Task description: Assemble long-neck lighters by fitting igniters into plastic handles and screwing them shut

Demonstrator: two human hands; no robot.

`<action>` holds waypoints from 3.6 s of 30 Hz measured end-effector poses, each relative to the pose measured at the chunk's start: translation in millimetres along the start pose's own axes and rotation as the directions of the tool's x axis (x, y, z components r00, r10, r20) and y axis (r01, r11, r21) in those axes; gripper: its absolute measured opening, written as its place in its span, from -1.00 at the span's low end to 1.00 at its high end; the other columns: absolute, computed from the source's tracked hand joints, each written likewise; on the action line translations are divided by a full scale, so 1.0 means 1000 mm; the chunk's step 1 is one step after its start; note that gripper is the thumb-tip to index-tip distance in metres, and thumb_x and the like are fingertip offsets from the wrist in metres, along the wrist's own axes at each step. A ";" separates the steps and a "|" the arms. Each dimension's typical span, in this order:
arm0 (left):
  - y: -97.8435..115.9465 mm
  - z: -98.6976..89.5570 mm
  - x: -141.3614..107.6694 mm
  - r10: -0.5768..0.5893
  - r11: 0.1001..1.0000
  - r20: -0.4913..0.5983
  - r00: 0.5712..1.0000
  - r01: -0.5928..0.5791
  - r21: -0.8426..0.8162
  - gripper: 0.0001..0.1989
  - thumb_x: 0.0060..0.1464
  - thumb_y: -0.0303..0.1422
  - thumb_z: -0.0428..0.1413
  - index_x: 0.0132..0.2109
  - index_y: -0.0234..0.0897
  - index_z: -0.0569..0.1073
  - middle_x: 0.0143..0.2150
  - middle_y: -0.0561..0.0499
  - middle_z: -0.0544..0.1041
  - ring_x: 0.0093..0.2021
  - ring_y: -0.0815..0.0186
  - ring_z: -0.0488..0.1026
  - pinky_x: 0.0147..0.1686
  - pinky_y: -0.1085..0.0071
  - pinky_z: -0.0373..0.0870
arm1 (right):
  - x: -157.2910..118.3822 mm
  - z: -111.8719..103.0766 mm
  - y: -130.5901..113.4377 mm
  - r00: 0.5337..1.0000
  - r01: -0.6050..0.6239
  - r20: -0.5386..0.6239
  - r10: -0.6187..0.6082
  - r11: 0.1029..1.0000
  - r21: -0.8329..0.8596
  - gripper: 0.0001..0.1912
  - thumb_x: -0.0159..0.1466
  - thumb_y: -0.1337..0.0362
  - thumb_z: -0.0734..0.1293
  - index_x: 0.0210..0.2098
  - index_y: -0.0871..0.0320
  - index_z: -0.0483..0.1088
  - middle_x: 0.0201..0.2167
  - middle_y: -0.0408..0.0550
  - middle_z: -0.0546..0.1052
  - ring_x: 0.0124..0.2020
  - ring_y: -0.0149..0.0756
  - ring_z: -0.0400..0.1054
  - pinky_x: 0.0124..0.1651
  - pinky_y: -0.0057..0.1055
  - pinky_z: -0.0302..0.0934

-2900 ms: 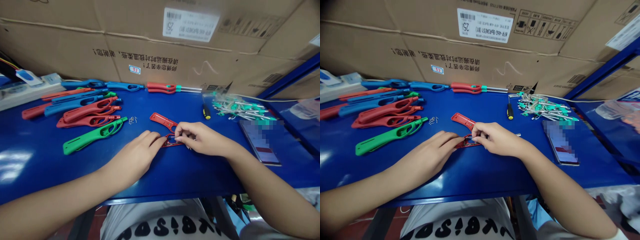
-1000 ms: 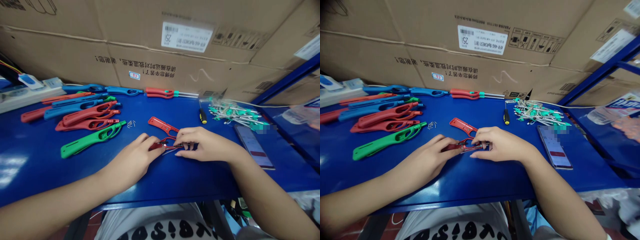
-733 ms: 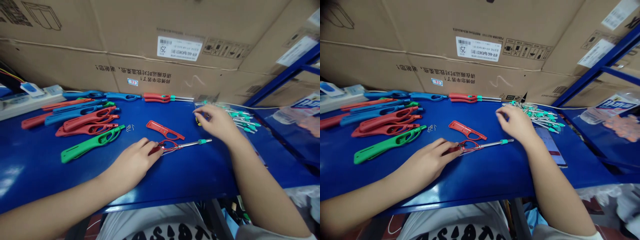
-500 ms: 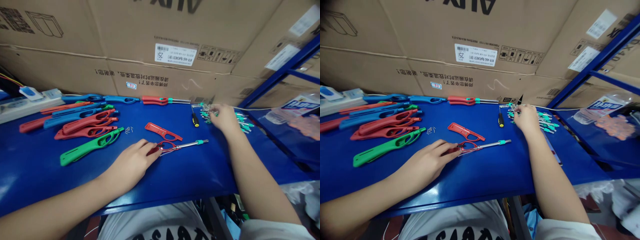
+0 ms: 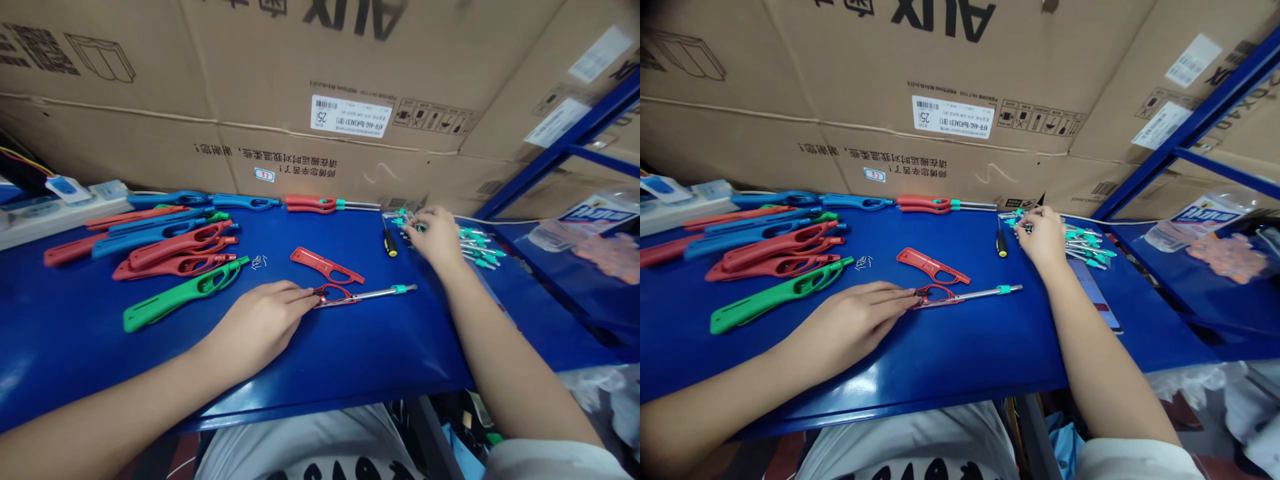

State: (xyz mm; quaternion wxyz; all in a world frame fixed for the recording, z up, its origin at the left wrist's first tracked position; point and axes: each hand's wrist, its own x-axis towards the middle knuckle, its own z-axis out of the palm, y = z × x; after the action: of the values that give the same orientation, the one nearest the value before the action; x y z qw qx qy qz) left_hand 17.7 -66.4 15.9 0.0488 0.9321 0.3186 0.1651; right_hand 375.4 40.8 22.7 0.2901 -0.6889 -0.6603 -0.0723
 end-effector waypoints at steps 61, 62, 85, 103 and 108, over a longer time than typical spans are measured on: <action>-0.010 0.009 0.015 -0.295 0.815 0.095 0.951 0.302 -0.495 -0.85 0.18 -0.47 0.23 -0.08 -0.33 0.55 -0.13 -0.05 0.54 -0.11 0.24 0.51 -0.08 0.28 0.45 | -0.082 -0.015 -0.117 0.371 0.850 0.371 -0.851 0.472 0.233 -0.82 0.38 0.47 0.19 -0.26 0.27 0.43 -0.26 0.06 0.44 -0.26 -0.19 0.19 -0.19 -0.31 0.04; -0.010 0.009 0.015 -0.295 0.815 0.094 0.951 0.301 -0.495 -0.85 0.18 -0.47 0.23 -0.08 -0.32 0.54 -0.12 -0.05 0.54 -0.11 0.24 0.51 -0.08 0.29 0.45 | -0.082 -0.014 -0.117 0.370 0.845 0.385 -0.846 0.478 0.239 -0.82 0.38 0.47 0.20 -0.27 0.27 0.43 -0.26 0.06 0.43 -0.26 -0.20 0.20 -0.19 -0.31 0.04; 0.004 0.002 0.005 -0.067 0.998 0.071 0.995 0.067 0.000 -0.68 0.37 -0.38 0.01 0.16 -0.43 0.45 -0.07 -0.17 0.56 -0.07 0.09 0.48 -0.07 0.13 0.53 | -0.065 -0.036 -0.100 0.510 0.585 0.453 -0.731 0.681 0.440 -0.77 0.37 0.39 0.22 -0.10 0.16 0.51 -0.10 0.06 0.51 -0.13 -0.19 0.39 -0.08 -0.27 0.25; 0.010 0.002 0.002 -0.188 0.982 0.092 0.978 0.188 0.003 -0.72 0.38 -0.37 -0.03 0.02 -0.34 0.55 -0.08 -0.15 0.51 -0.10 0.14 0.44 -0.12 0.20 0.53 | -0.052 -0.031 -0.087 0.496 0.384 0.645 -0.581 0.813 0.437 -0.89 0.27 0.46 0.34 -0.37 0.19 0.47 -0.37 -0.08 0.49 -0.35 -0.33 0.33 -0.30 -0.41 0.12; 0.011 0.001 0.003 -0.191 0.981 0.106 0.976 0.191 0.006 -0.68 0.40 -0.35 -0.07 -0.02 -0.33 0.56 -0.10 -0.15 0.48 -0.13 0.16 0.43 -0.14 0.23 0.50 | -0.055 -0.032 -0.093 0.507 0.387 0.667 -0.545 0.836 0.389 -0.86 0.25 0.47 0.35 -0.43 0.19 0.45 -0.41 -0.09 0.48 -0.39 -0.34 0.31 -0.31 -0.42 0.09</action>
State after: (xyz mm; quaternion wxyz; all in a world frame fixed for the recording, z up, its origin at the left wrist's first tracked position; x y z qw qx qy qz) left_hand 26.8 -73.1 18.0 0.0833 0.9045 0.4034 0.1106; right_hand 289.7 -25.9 50.5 0.0214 -0.4187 -0.8835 0.2090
